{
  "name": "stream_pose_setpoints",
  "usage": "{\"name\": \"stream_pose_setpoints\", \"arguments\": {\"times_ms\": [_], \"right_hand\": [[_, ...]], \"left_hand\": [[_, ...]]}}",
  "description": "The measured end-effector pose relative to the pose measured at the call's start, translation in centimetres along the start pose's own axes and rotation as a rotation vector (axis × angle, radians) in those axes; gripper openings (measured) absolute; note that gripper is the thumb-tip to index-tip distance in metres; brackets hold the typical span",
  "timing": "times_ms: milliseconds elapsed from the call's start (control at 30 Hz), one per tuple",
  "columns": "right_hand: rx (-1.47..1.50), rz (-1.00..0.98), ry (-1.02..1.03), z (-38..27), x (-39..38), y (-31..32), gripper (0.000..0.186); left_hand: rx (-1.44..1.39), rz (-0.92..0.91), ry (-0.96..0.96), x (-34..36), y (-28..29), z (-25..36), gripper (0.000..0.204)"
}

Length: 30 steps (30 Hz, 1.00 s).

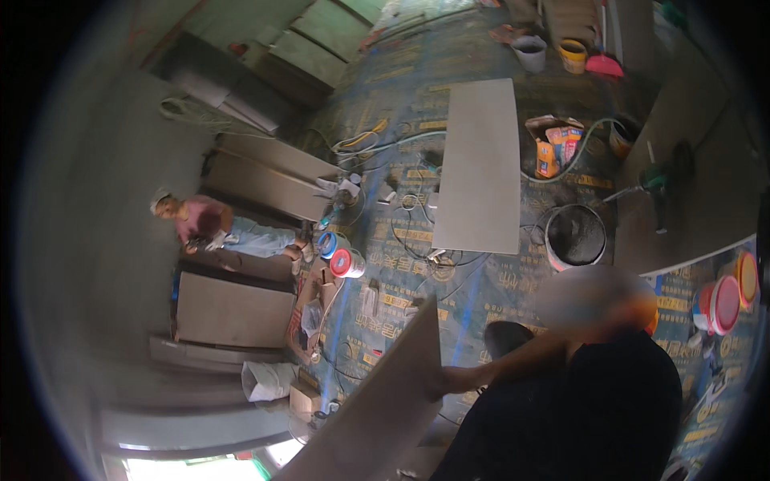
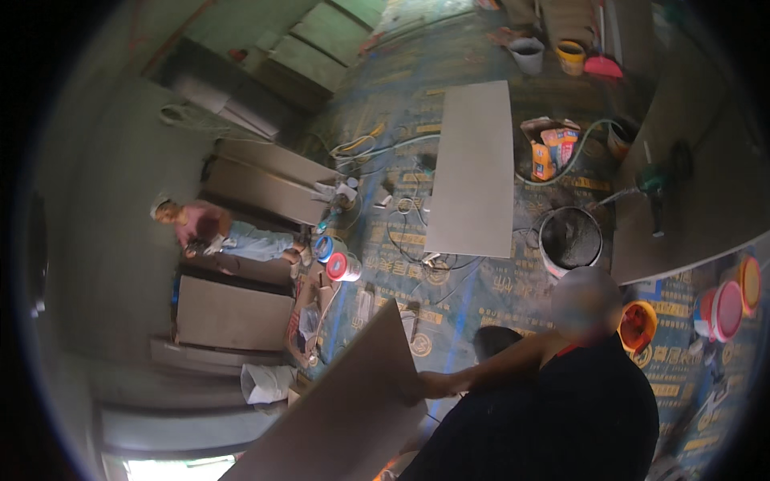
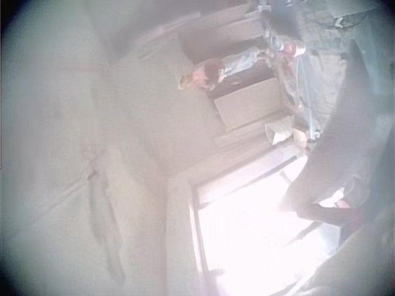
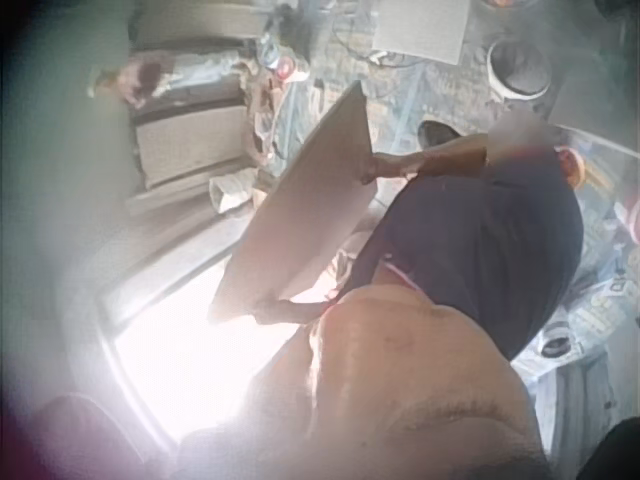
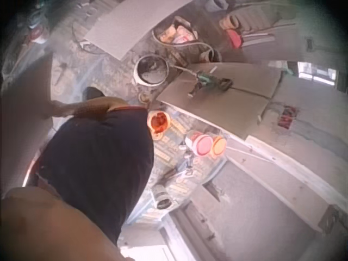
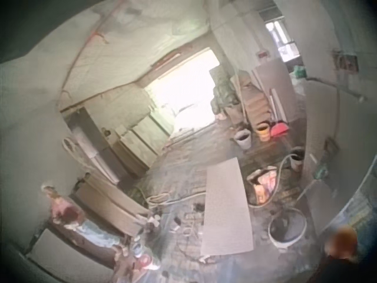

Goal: The person uses an angle grinder to cut and shape ceramic tiles on a workshop table, then moves to a wall to measure and fit a tile piece into place.

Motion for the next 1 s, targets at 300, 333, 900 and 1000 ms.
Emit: {"name": "stream_pose_setpoints", "arguments": {"times_ms": [300,333,900,1000], "right_hand": [[0.302,0.201,-0.112,-13.9,21.6,6.8,0.053],[0.324,0.278,-0.006,-14.8,24.3,8.2,0.049],[-0.200,0.857,0.287,-31.6,54.9,33.0,0.058],[-0.201,0.826,0.352,-38.3,56.2,38.4,0.053]], "left_hand": [[0.020,-0.152,-0.041,21.2,-11.4,5.8,0.057],[0.007,-0.169,-0.053,23.1,-13.6,6.7,0.057],[-0.126,-0.385,-0.190,62.5,-40.9,21.1,0.053],[-0.146,-0.477,-0.194,68.8,-48.4,23.3,0.052]]}}
Point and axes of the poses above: each hand's wrist, its own x-axis towards the middle knuckle, its own y-axis out of the back of the hand, z = x × y, the point moved 4 cm from there along x, towards the middle knuckle, and after that the axes turned 8 degrees about z, right-handed, at the moved point
